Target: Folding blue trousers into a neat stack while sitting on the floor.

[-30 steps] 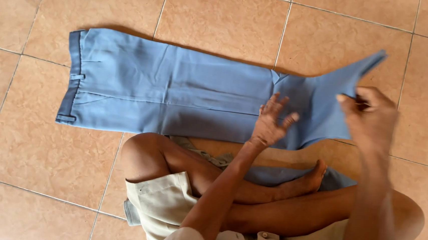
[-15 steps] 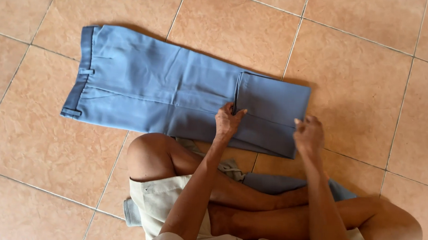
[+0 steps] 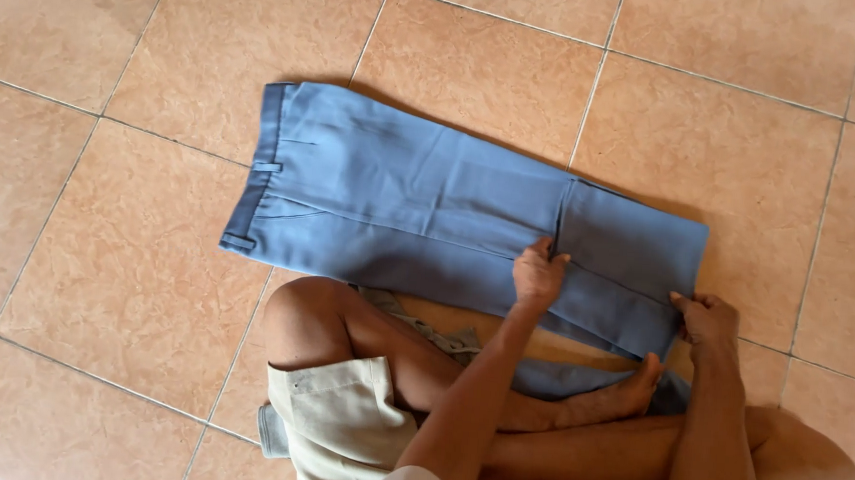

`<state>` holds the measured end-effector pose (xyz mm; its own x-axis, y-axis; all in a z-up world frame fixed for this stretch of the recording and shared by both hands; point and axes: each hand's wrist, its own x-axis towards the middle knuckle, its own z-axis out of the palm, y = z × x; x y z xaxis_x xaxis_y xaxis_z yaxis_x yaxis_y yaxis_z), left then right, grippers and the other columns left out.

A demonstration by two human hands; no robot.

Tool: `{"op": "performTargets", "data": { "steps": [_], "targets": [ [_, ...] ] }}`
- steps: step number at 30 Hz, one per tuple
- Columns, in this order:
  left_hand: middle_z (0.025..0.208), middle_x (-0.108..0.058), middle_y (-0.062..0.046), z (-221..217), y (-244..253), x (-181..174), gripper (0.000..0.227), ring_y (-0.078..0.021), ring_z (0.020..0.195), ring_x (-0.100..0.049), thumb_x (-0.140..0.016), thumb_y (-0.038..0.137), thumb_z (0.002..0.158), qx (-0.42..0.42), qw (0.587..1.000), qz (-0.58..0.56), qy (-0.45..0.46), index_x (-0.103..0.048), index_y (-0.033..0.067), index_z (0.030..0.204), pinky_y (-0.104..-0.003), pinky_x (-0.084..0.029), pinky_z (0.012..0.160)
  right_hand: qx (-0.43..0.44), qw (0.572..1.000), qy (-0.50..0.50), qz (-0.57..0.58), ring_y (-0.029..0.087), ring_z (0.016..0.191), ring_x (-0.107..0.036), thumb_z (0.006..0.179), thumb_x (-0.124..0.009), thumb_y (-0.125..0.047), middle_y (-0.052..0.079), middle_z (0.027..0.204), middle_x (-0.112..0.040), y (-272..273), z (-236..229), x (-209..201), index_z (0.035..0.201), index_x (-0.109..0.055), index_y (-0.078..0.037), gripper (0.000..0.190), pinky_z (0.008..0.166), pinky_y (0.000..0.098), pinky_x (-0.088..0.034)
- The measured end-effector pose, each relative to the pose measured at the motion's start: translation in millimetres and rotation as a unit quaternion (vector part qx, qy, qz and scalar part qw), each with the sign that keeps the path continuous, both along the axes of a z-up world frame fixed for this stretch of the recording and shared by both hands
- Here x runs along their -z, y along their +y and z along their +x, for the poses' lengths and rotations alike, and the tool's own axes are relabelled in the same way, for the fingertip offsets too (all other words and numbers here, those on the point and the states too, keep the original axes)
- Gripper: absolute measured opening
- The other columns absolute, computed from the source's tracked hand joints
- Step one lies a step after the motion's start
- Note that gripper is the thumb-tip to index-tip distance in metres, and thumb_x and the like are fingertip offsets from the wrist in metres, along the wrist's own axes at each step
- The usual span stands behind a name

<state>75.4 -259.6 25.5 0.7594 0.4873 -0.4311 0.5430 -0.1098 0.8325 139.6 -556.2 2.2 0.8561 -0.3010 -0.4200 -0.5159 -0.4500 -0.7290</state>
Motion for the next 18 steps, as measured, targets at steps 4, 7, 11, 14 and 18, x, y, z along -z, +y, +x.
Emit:
{"op": "performTargets", "data": {
  "steps": [4,7,11,14,18],
  "targets": [
    [0.110,-0.075,-0.018,8,-17,-2,0.041,-0.0406,0.108,-0.071,-0.078,0.028,0.085,0.030,0.999,-0.003,0.016,-0.073,0.0113,0.122,-0.049,-0.057,0.094,0.046,0.999,-0.017,0.000,0.028,0.073,-0.062,0.086,-0.090,-0.030,0.015,0.083,-0.061,-23,-6,19,0.103,-0.070,-0.006,0.036,0.055,0.0408,-0.056],
    [0.107,-0.076,-0.015,13,-10,29,0.044,-0.0379,0.106,-0.072,-0.085,0.030,0.079,0.018,1.000,-0.021,0.009,-0.075,0.0146,0.119,-0.045,-0.059,0.090,0.009,0.998,-0.032,-0.057,0.032,0.078,-0.062,0.087,-0.087,-0.027,0.020,0.089,-0.062,-14,-7,16,0.106,-0.069,0.002,0.039,0.059,0.0398,-0.054],
    [0.113,-0.075,-0.016,12,-12,17,0.047,-0.0360,0.113,-0.070,-0.083,0.034,0.079,0.011,1.000,-0.008,0.022,-0.073,0.0162,0.121,-0.046,-0.057,0.097,-0.062,0.985,-0.031,-0.159,0.043,0.094,-0.068,0.085,-0.086,-0.042,0.023,0.102,-0.070,-20,-4,29,0.115,-0.075,-0.001,0.051,0.073,0.0502,-0.056],
    [0.114,-0.074,-0.017,8,-10,-2,0.045,-0.0377,0.114,-0.069,-0.080,0.033,0.081,-0.011,1.000,0.004,0.025,-0.072,0.0160,0.122,-0.047,-0.056,0.100,-0.064,0.982,-0.017,-0.175,0.043,0.100,-0.068,0.090,-0.082,-0.041,0.023,0.108,-0.072,-3,-9,8,0.119,-0.076,-0.002,0.049,0.077,0.0510,-0.055],
    [0.104,-0.075,-0.012,7,24,12,0.031,-0.0318,0.094,-0.070,-0.075,0.013,0.083,-0.013,0.999,0.033,-0.011,-0.069,0.0049,0.112,-0.041,-0.054,0.090,-0.046,0.994,-0.017,-0.093,0.030,0.078,-0.062,0.095,-0.078,-0.037,0.021,0.093,-0.067,34,-28,-59,0.109,-0.070,0.011,0.050,0.067,0.0406,-0.050]
  ]
}}
